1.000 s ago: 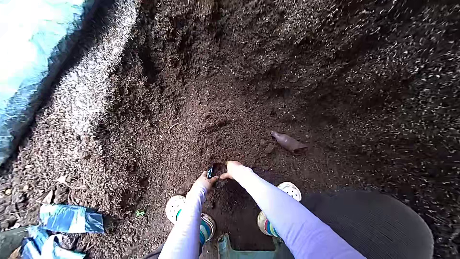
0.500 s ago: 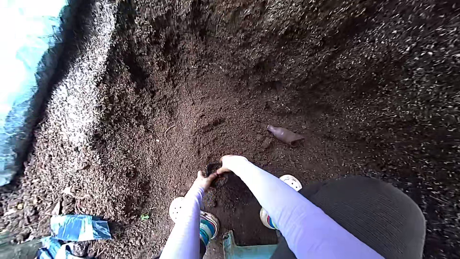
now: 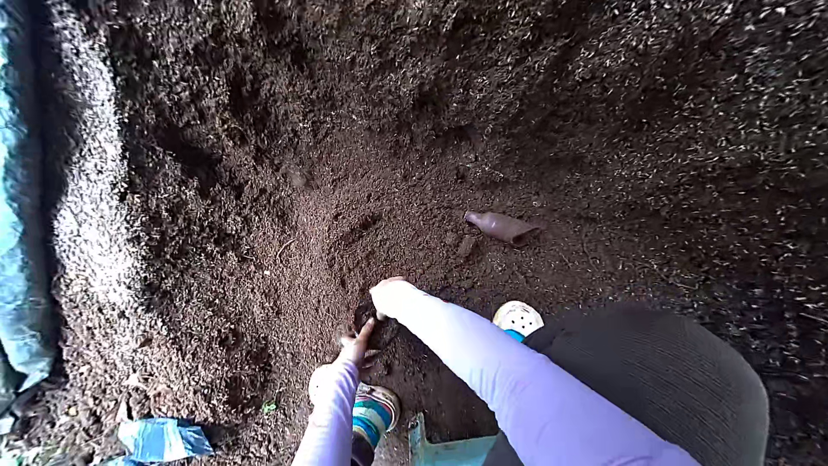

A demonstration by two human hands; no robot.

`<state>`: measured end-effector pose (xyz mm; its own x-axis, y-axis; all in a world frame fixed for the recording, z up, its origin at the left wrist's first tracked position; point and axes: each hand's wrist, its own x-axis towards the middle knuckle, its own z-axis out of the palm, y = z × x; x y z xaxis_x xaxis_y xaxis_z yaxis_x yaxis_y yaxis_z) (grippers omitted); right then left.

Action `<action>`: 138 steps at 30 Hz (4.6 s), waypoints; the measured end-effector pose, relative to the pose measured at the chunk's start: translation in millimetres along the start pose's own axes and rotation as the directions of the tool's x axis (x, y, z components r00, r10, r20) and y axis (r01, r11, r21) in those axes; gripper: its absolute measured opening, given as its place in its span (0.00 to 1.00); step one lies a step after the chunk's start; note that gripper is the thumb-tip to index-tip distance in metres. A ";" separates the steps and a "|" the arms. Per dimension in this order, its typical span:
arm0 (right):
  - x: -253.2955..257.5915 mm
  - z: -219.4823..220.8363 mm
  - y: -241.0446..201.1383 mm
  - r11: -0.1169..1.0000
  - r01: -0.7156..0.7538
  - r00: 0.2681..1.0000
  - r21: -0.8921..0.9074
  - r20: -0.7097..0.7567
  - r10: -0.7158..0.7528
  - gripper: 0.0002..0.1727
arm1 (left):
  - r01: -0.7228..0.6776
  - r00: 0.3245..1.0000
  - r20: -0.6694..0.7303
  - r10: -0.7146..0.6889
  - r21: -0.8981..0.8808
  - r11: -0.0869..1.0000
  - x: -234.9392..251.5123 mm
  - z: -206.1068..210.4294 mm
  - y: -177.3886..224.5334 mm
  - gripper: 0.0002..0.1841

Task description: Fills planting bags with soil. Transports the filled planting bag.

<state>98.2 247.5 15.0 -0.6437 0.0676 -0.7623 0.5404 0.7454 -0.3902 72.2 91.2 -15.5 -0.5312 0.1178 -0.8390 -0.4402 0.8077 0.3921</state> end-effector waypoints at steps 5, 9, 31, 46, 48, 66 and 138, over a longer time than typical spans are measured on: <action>43.8 12.1 10.2 0.964 0.263 0.965 0.038 -0.032 -0.262 0.29 | 0.077 0.996 0.006 -0.092 -0.599 0.797 -3.6 32.3 -2.7 0.18; 10.6 0.0 -4.2 0.972 0.235 0.972 -0.013 0.003 -0.235 0.20 | 0.063 0.989 -0.080 -0.126 -0.540 0.839 0.8 35.1 -3.9 0.11; 110.0 -15.1 106.3 0.957 -0.162 0.956 0.241 -0.203 0.213 0.43 | -0.688 0.604 -0.283 0.745 0.287 0.666 -11.9 -27.4 -56.3 0.21; -45.4 19.1 -23.5 0.698 0.318 0.940 0.642 -0.311 -0.142 0.35 | -0.610 0.774 -0.014 0.633 0.252 0.752 -27.5 -17.0 -9.4 0.27; -40.1 36.8 -30.0 0.754 0.304 0.918 0.582 -0.390 -0.069 0.33 | -0.618 0.773 0.029 0.634 0.260 0.742 -24.4 -24.6 -10.9 0.27; -38.9 94.0 -28.1 0.994 0.072 0.840 -0.076 -0.533 -0.102 0.17 | -0.693 0.721 0.186 0.668 0.182 0.697 -2.0 -29.3 -27.4 0.37; -35.1 76.4 -43.0 0.984 -0.085 0.858 -0.155 -0.514 -0.006 0.18 | -0.287 0.935 0.265 0.236 0.171 0.943 -23.2 -16.0 -28.3 0.24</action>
<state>139.0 162.4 19.1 -0.8340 0.3939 -0.3863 0.5030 0.8305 -0.2391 85.5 56.3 -1.1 -0.4088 0.4540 -0.7917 -0.1385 0.8266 0.5455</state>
